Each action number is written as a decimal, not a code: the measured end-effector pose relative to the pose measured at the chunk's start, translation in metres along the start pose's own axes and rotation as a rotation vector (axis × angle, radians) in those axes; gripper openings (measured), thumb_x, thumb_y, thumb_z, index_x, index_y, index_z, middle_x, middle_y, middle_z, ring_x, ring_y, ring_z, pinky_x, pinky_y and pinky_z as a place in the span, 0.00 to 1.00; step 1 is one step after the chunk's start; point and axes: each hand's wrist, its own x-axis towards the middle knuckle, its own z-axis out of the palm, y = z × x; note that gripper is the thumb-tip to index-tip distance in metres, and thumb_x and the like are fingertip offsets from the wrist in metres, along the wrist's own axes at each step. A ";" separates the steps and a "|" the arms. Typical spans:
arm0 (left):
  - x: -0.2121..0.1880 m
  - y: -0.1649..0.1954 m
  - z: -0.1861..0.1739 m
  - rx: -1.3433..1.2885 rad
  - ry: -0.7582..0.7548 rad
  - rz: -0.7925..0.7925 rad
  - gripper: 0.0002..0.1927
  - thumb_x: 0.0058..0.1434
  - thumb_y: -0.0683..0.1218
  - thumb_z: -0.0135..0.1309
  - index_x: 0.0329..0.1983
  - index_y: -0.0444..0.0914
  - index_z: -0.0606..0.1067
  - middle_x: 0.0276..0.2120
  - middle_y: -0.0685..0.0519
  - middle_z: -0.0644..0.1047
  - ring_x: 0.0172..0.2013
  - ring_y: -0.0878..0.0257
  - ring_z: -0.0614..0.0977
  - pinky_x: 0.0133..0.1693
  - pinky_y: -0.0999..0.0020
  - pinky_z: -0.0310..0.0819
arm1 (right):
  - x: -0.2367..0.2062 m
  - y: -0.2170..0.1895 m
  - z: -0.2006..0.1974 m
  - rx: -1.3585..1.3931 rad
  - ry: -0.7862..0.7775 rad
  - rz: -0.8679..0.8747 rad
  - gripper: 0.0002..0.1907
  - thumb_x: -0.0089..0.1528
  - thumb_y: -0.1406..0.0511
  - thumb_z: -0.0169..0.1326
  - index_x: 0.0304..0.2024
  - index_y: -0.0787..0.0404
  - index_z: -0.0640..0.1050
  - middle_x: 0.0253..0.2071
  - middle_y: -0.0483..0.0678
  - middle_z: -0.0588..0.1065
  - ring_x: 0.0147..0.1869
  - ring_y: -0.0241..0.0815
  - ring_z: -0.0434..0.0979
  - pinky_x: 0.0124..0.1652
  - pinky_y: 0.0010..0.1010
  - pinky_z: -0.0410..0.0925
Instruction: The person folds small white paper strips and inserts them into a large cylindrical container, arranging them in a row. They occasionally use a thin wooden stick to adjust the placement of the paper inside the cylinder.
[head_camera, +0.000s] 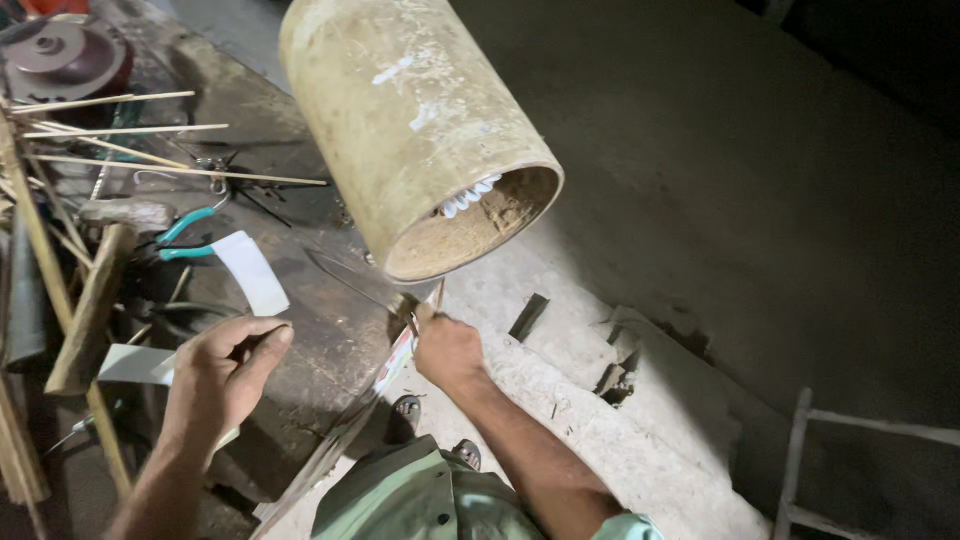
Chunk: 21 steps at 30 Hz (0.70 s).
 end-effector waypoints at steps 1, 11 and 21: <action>0.003 0.001 0.004 -0.029 0.004 0.047 0.12 0.61 0.47 0.62 0.46 0.37 0.83 0.27 0.52 0.81 0.26 0.67 0.75 0.28 0.71 0.67 | -0.006 0.008 -0.002 0.049 -0.009 0.043 0.21 0.59 0.55 0.61 0.46 0.62 0.72 0.31 0.58 0.79 0.35 0.58 0.83 0.36 0.48 0.74; 0.052 0.015 -0.006 0.111 0.147 0.487 0.07 0.68 0.45 0.62 0.46 0.38 0.81 0.41 0.48 0.83 0.40 0.64 0.83 0.43 0.70 0.78 | -0.132 0.078 -0.133 0.539 -0.105 -0.040 0.38 0.51 0.50 0.70 0.62 0.52 0.77 0.14 0.44 0.71 0.13 0.36 0.66 0.18 0.33 0.62; 0.114 0.069 -0.020 -0.186 0.224 0.787 0.11 0.72 0.45 0.63 0.52 0.35 0.79 0.44 0.46 0.81 0.44 0.62 0.82 0.46 0.73 0.75 | -0.161 0.087 -0.223 0.542 -0.148 0.221 0.27 0.56 0.53 0.66 0.55 0.55 0.84 0.25 0.38 0.80 0.19 0.30 0.76 0.20 0.32 0.68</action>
